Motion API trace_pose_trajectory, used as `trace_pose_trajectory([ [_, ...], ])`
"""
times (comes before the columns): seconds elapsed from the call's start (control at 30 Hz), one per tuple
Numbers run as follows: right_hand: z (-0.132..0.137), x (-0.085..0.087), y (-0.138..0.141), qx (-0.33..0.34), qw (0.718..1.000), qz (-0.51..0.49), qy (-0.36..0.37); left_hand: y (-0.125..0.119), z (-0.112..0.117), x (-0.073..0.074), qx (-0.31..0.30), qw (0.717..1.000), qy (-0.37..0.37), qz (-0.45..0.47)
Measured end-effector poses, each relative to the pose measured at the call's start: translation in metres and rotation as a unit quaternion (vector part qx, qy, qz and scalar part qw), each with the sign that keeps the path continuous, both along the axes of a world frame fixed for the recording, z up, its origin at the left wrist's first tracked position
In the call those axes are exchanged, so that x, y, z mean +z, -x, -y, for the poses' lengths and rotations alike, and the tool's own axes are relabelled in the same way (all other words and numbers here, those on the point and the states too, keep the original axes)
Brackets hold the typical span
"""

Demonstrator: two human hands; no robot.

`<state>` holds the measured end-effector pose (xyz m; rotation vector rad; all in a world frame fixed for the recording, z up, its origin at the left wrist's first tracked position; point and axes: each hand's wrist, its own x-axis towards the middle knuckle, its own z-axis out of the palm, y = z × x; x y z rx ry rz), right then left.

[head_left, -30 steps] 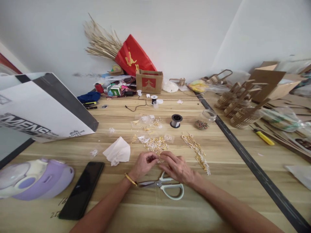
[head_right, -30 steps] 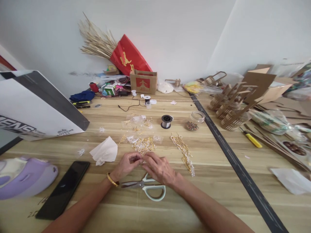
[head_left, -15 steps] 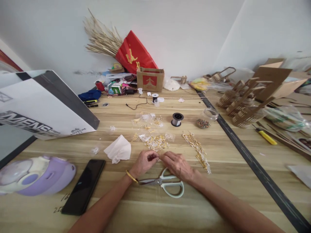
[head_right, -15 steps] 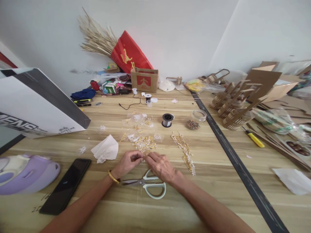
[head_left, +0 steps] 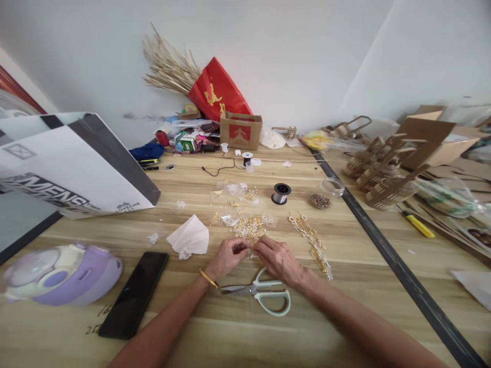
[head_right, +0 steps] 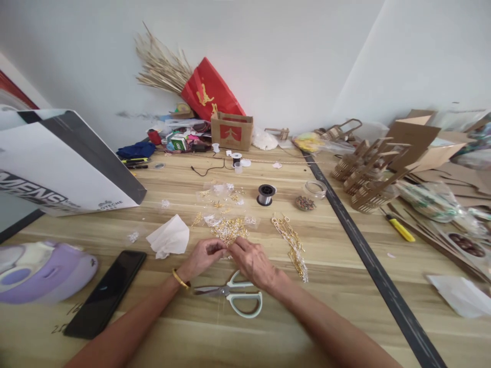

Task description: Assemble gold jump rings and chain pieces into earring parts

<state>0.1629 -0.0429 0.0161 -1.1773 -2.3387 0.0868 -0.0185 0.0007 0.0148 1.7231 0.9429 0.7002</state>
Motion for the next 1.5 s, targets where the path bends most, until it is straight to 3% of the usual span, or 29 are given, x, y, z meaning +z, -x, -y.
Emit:
trace_pose_trajectory([
  [0.17,-0.019,0.001,-0.001,-0.001,0.998,-0.051,0.024,0.006,-0.006,-0.003,0.033,0.999,-0.009,0.022],
  [0.37,-0.030,-0.020,-0.005,0.010,0.992,-0.118,0.033,0.012,-0.014,-0.007,0.053,0.998,-0.027,0.027],
  [0.6,-0.027,-0.028,-0.011,0.017,0.993,-0.111,0.038,0.013,-0.017,-0.010,0.064,0.997,-0.048,-0.016],
  [0.7,-0.028,-0.028,-0.012,0.011,0.992,-0.114,0.047,0.012,-0.016,-0.009,0.069,0.991,-0.092,-0.067],
  [0.9,-0.028,-0.030,-0.013,0.024,0.993,-0.103,0.055,0.010,-0.014,-0.009,0.044,0.974,-0.165,-0.147],
  [1.2,-0.026,-0.030,-0.011,0.069,0.994,-0.081,0.033,0.004,-0.009,-0.013,-0.001,0.980,-0.177,-0.091],
  [1.5,-0.027,-0.029,-0.011,0.091,0.992,-0.086,0.029,0.002,-0.007,-0.011,-0.003,0.982,-0.175,-0.077],
])
